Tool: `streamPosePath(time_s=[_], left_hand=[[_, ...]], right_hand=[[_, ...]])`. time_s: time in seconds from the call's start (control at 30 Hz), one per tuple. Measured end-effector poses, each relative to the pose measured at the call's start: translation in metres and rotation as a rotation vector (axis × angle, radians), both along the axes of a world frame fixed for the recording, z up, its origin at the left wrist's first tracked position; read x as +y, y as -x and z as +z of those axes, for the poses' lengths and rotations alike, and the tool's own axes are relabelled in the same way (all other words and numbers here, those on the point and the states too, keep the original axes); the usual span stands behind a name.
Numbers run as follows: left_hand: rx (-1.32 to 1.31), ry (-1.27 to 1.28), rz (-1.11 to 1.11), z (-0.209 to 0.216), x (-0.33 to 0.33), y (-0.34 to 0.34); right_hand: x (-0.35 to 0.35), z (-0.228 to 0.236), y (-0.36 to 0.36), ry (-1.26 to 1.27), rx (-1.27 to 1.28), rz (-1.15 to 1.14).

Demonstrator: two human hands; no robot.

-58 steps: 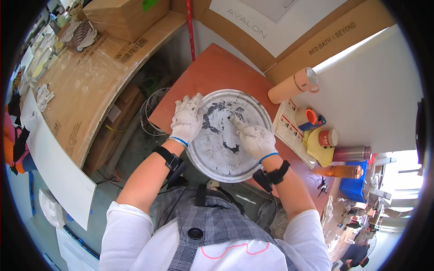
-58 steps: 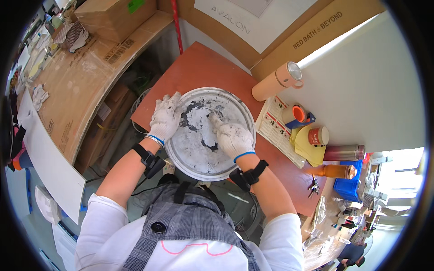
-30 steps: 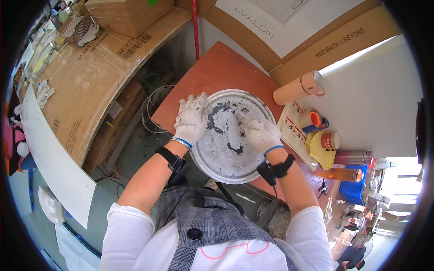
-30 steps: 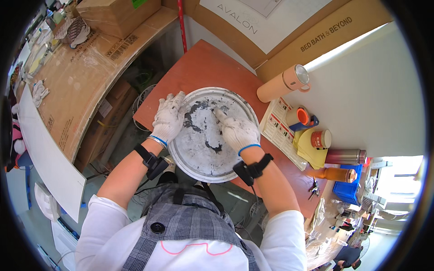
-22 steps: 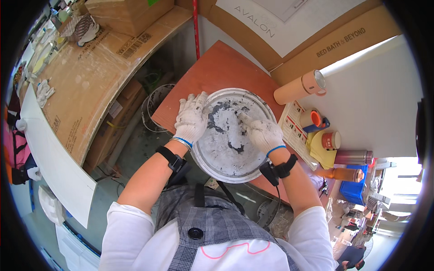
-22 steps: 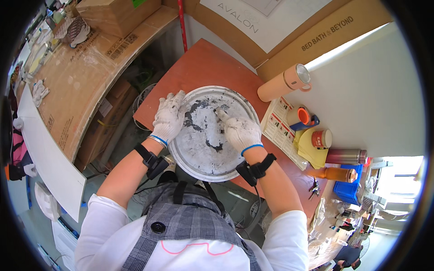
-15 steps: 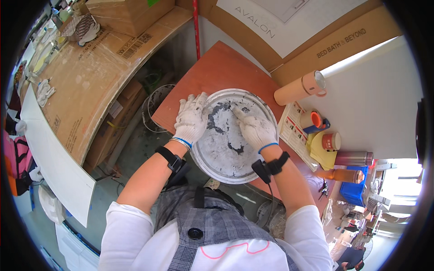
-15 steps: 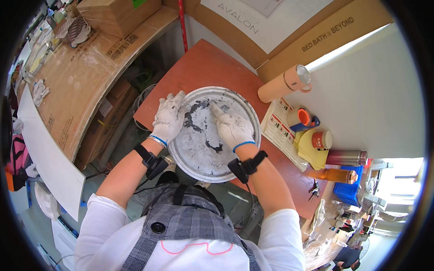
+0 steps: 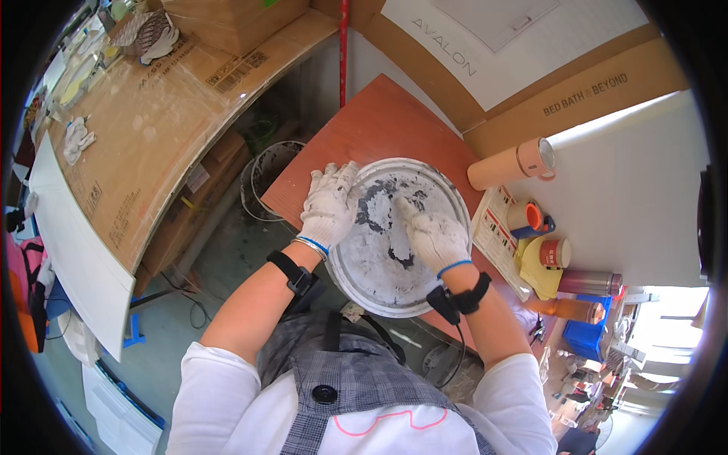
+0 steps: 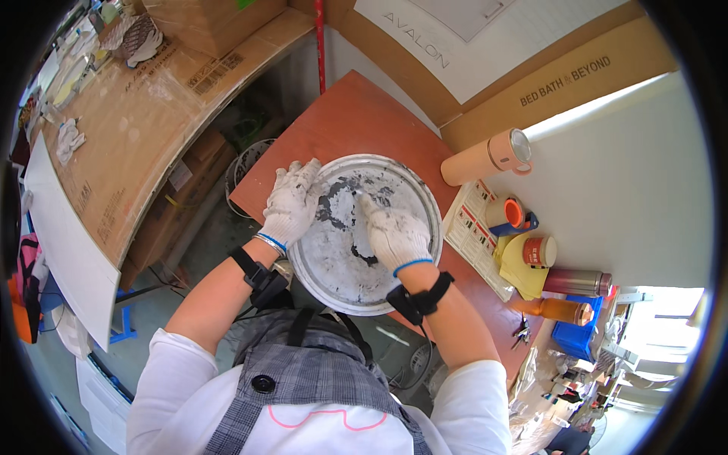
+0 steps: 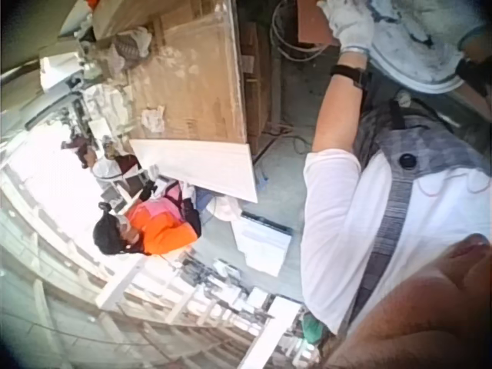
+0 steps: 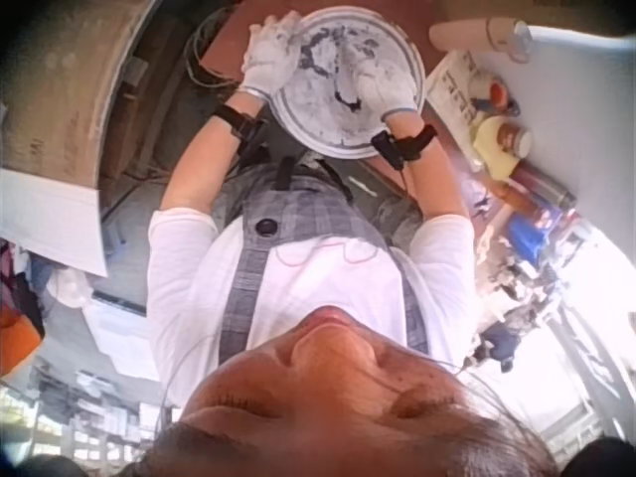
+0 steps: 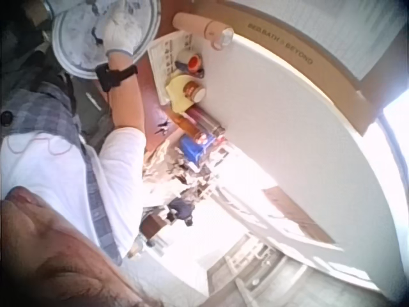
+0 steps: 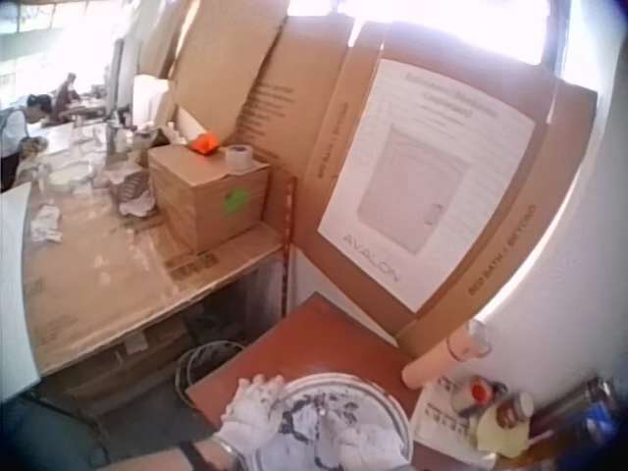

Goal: Applying a substance, likely adhesive or sealant, to the rim of a lid using a scraper tool.

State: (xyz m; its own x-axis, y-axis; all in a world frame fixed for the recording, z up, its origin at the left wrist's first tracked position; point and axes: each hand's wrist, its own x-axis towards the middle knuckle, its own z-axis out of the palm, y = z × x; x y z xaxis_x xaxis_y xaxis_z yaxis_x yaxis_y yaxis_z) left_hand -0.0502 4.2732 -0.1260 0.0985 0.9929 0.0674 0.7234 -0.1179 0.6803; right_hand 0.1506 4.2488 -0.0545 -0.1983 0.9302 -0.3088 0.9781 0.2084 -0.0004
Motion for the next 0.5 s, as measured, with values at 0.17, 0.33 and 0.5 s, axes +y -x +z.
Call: streamPosePath(time_s=[0.17, 0.33, 0.5], left_hand=[[-0.023, -0.006, -0.004, 0.004, -0.001, 0.001], [-0.033, -0.014, 0.007, -0.001, -0.004, 0.001], [-0.040, -0.006, -0.010, -0.003, 0.001, 0.002]], right_hand=[[0.020, 0.029, 0.031, 0.189, 0.000, -0.164], [-0.005, -0.003, 0.010, -0.121, -0.061, -0.004], [0.014, 0.025, 0.033, 0.136, -0.076, -0.107]])
